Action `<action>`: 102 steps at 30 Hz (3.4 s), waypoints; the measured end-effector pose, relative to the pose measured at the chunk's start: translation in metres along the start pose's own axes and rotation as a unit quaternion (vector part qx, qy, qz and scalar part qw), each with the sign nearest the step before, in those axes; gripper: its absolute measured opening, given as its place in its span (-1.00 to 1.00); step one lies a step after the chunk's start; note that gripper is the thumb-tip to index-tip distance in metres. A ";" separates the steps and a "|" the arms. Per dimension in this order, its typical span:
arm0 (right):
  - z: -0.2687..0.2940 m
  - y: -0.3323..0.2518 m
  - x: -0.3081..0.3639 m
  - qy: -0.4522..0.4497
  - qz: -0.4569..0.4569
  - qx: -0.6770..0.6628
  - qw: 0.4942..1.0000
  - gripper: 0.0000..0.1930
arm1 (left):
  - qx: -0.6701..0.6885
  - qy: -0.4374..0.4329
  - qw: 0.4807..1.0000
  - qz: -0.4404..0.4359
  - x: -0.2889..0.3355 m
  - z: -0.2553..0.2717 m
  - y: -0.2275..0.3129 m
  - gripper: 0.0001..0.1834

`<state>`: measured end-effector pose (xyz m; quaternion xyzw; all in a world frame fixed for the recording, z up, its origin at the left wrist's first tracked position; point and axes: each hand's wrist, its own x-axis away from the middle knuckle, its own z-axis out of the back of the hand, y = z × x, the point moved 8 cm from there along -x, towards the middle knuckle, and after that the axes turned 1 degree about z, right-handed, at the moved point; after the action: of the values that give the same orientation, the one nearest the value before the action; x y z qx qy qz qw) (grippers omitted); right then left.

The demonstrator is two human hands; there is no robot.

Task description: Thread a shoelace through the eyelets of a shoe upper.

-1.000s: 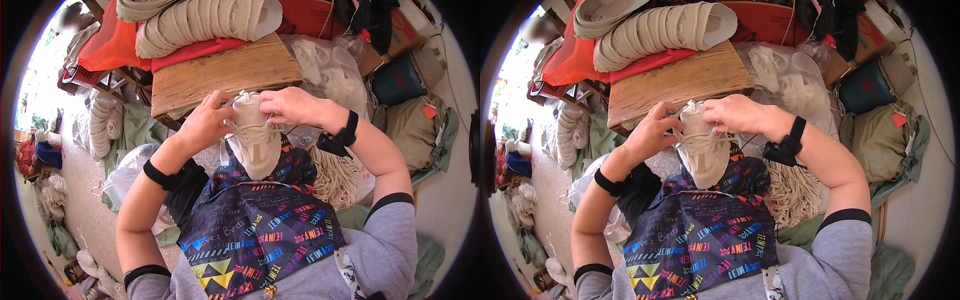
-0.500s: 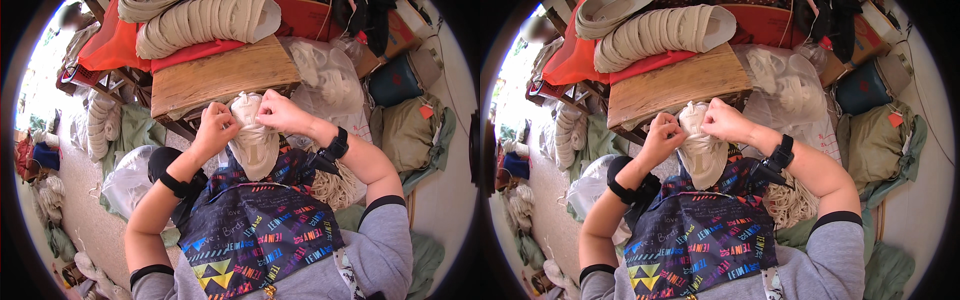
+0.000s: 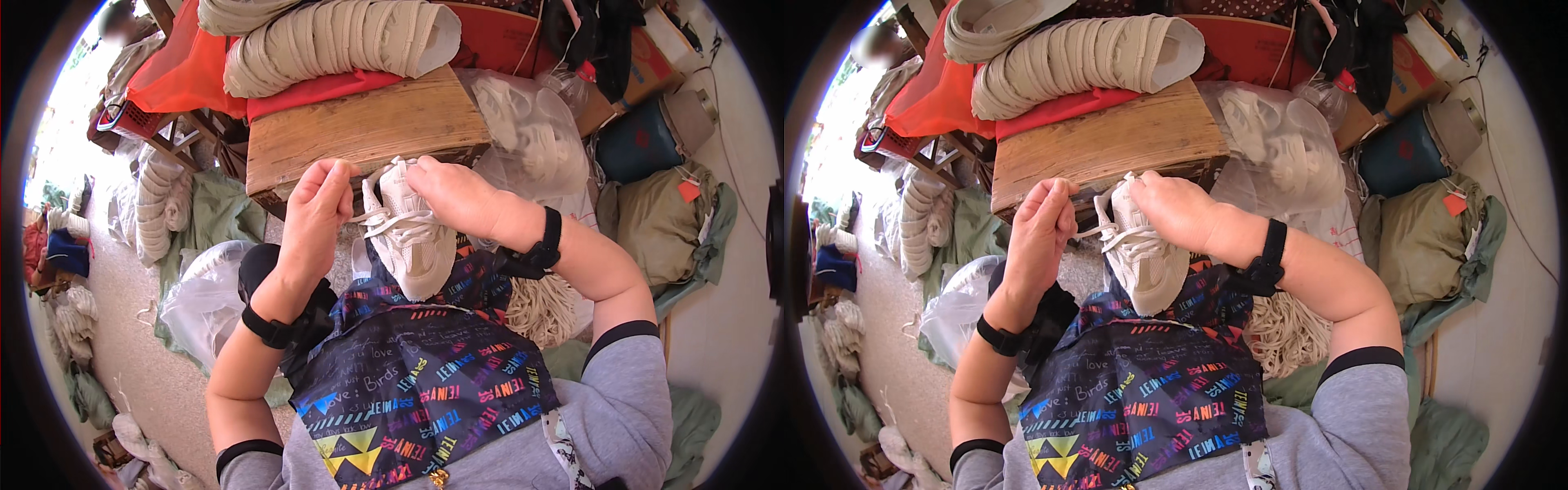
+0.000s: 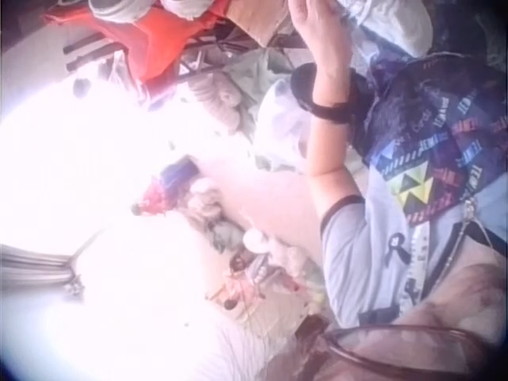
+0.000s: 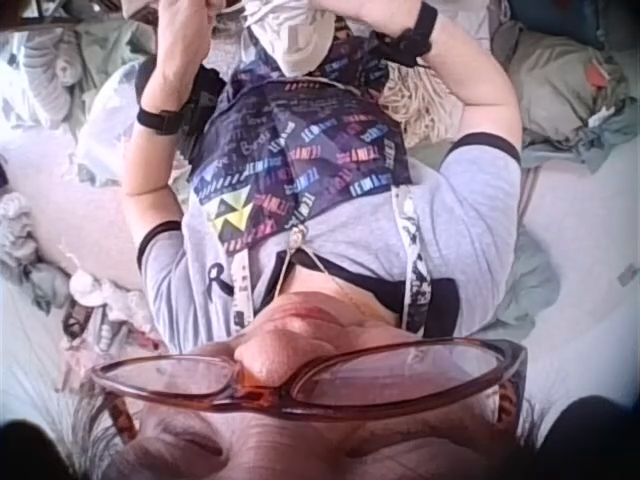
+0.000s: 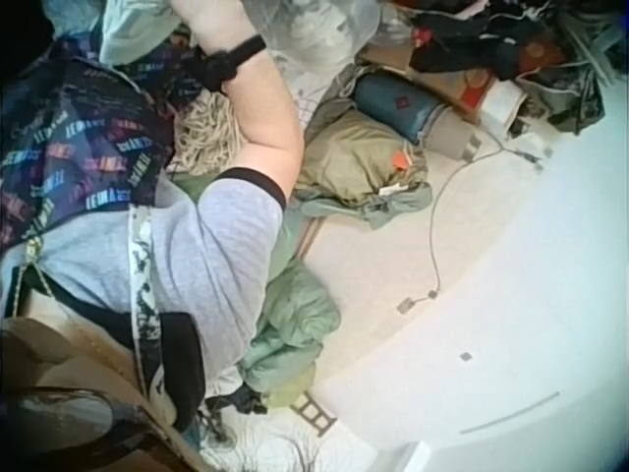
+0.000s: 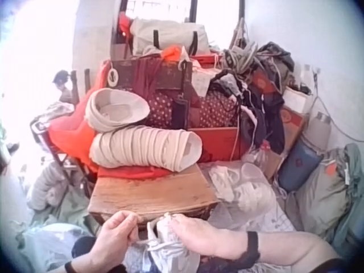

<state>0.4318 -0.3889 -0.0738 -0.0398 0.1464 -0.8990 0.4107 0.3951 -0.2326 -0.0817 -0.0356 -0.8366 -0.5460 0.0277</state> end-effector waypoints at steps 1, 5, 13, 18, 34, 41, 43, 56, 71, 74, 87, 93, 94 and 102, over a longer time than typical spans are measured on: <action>-0.002 -0.002 0.000 -0.002 -0.001 0.001 1.000 -0.85 | 0.005 0.036 0.999 0.011 0.003 0.009 -0.005 -0.79; -0.002 -0.024 0.003 0.053 0.044 0.169 0.983 -0.90 | 0.001 0.064 0.997 0.044 0.015 0.026 -0.015 -0.77; -0.001 -0.028 0.005 0.083 0.042 0.076 0.993 -0.89 | 0.032 0.065 0.995 0.073 0.027 0.039 -0.040 -0.77; -0.003 -0.034 0.008 0.097 -0.001 0.178 0.979 -0.91 | 0.018 0.060 0.995 0.077 0.027 0.039 -0.044 -0.77; -0.026 -0.022 0.012 0.106 -0.183 -0.134 0.968 -0.84 | 0.069 0.030 0.995 0.070 0.015 0.044 -0.045 -0.78; 0.008 -0.018 0.015 0.127 -0.146 0.027 0.981 -0.77 | 0.078 -0.002 0.994 0.077 0.013 0.053 -0.051 -0.78; 0.001 -0.009 0.019 0.070 -0.183 0.012 0.980 -0.79 | 0.080 -0.010 0.993 0.084 0.012 0.054 -0.055 -0.78; 0.001 -0.029 0.018 0.145 -0.179 -0.064 0.971 -0.76 | 0.050 -0.024 0.988 0.143 0.002 0.048 -0.077 -0.80; 0.014 0.001 -0.025 0.153 -0.168 -0.478 0.849 -0.88 | -0.384 -0.034 0.901 -0.202 0.006 0.000 -0.027 -0.86; 0.012 0.012 -0.017 0.166 -0.125 -0.392 0.896 -0.90 | -0.528 -0.042 0.801 -0.279 0.010 -0.027 -0.012 -0.85; 0.022 0.010 0.024 0.127 -0.040 -0.221 0.966 -0.90 | -0.685 -0.086 0.670 -0.272 -0.001 -0.066 -0.023 -0.90; 0.021 -0.010 0.033 0.188 0.011 0.016 0.982 -0.87 | -0.729 -0.097 0.633 -0.243 0.000 -0.070 -0.027 -0.90; 0.020 -0.010 0.033 0.188 0.011 0.017 0.982 -0.87 | -0.744 -0.091 0.621 -0.231 -0.002 -0.070 -0.028 -0.89; 0.014 0.009 0.029 0.214 -0.061 -0.002 0.975 -0.85 | -0.648 -0.084 0.709 -0.266 -0.004 -0.063 -0.024 -0.91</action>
<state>0.4220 -0.4191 -0.0648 0.1443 0.2300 -0.9098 0.3139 0.3975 -0.3000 -0.0789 0.1331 -0.2516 -0.9333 -0.2191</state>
